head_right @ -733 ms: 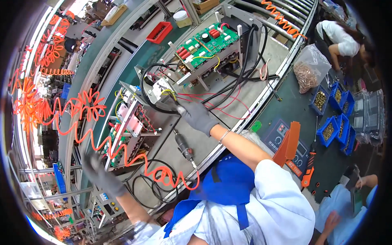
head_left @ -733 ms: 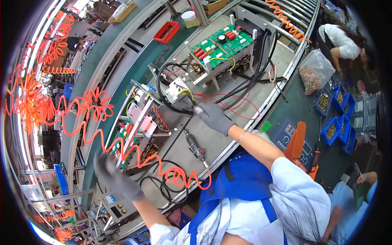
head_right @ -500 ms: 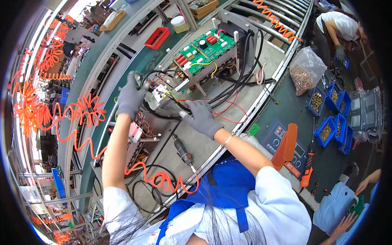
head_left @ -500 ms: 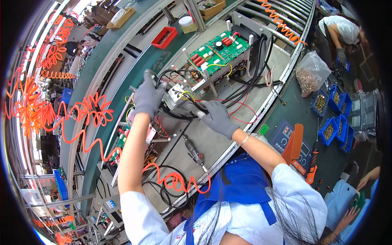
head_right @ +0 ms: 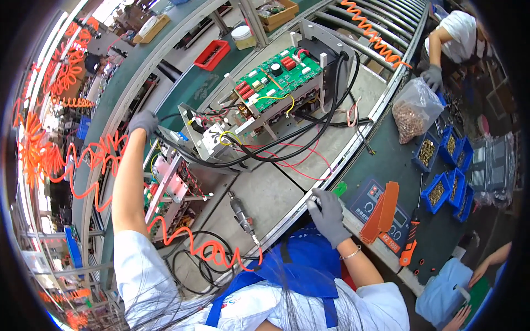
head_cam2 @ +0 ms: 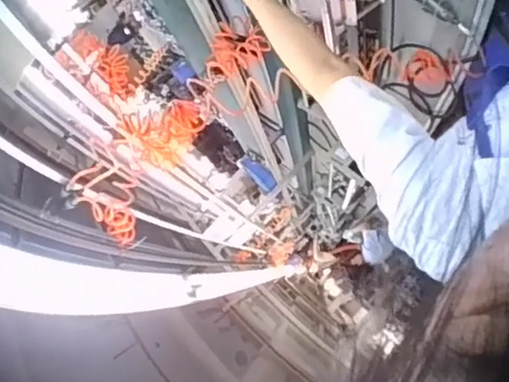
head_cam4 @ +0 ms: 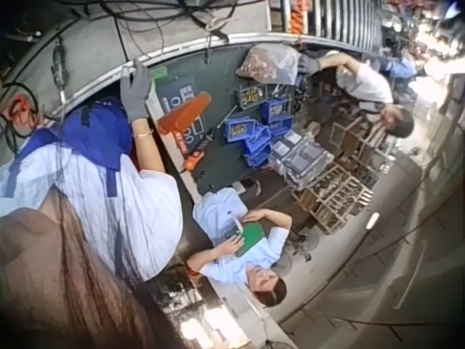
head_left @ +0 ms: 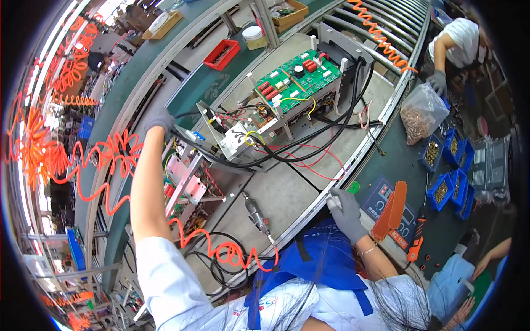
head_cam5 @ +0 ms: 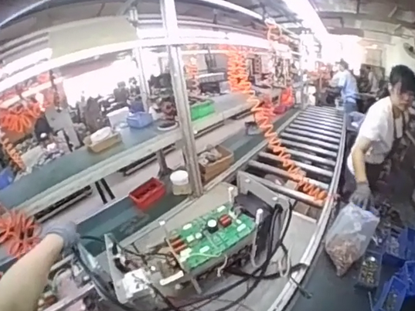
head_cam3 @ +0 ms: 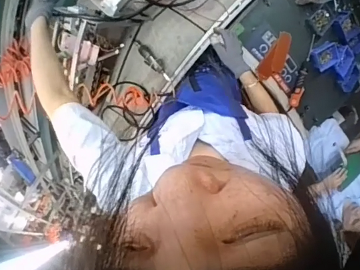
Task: The person assembles an electronic device by connecting wires, installing components onto a PCB board, and securing parts with a pneumatic screwdriver into a metal enclosure.
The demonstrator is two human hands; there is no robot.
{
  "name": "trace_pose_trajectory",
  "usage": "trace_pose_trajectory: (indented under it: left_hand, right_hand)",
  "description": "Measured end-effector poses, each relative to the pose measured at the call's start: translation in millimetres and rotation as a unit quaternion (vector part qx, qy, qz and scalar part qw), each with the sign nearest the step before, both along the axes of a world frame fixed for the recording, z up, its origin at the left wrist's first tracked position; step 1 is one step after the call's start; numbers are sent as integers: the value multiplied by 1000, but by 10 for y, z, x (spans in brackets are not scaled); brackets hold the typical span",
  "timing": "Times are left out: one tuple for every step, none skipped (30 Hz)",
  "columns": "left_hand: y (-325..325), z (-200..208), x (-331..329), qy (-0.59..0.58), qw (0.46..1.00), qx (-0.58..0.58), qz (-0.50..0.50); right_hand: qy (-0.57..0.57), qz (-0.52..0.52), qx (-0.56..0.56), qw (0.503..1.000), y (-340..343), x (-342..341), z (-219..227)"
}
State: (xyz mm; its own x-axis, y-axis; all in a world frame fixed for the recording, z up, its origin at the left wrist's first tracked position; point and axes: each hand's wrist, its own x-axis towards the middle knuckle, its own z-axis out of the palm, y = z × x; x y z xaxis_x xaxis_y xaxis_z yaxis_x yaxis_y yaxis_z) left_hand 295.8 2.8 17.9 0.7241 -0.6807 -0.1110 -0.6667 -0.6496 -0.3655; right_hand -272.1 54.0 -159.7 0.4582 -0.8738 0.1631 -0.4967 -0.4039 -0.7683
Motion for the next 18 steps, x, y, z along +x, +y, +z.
trace_pose_trajectory:
  left_hand:
    - [52,85,12,-8,998,-39,-44]
    - [-3,289,-293,18,991,-114,-63]
    - [71,400,-448,-27,978,-189,-79]
    - [232,487,-570,-56,954,-259,-138]
    - [402,600,-789,-8,939,-306,-155]
    - [570,645,-1051,39,918,-355,-173]
    - [791,652,-1275,54,870,-417,-256]
    - [972,687,-1687,97,844,-442,-288]
    - [1185,696,-2048,135,814,-464,-323]
    - [1568,680,-2361,70,857,-386,-334]
    - [1875,619,-2611,64,895,-273,-346]
    - [2194,470,-2830,111,888,-288,-341]
    - [2557,293,-3057,146,883,-304,-325]
    - [2822,147,-3290,168,883,-351,-261]
    - [3097,11,-3529,184,878,-399,-191]
    - [3317,-168,-3698,187,883,-408,-134]
    - [3541,-386,-3825,193,883,-422,-75]
    - [3716,-590,-3890,193,873,-447,-40]
  right_hand:
    - [2,21,16,1000,41,-3,47]
    - [10,35,34,999,62,-13,102]
    - [13,51,30,998,55,41,160]
    - [1,66,24,998,28,139,212]
    - [-7,86,21,996,-15,261,267]
    - [-4,116,49,992,-68,385,307]
    - [-2,144,48,988,-123,485,339]
    - [-15,134,-13,991,-193,612,332]
    - [-34,130,-72,988,-250,767,338]
    - [-59,148,-108,981,-351,960,423]
    - [-85,169,-141,972,-478,1211,549]
    - [-105,203,-170,959,-583,1449,750]
    - [-161,242,-158,944,-611,1756,959]
    - [-169,247,-172,939,-661,2052,1091]
    - [-75,255,-119,957,-847,2356,1082]
    - [-12,290,-267,919,-1614,2673,380]
    - [113,313,-347,877,-2169,2955,217]
    - [53,237,-429,870,-2948,3061,-97]
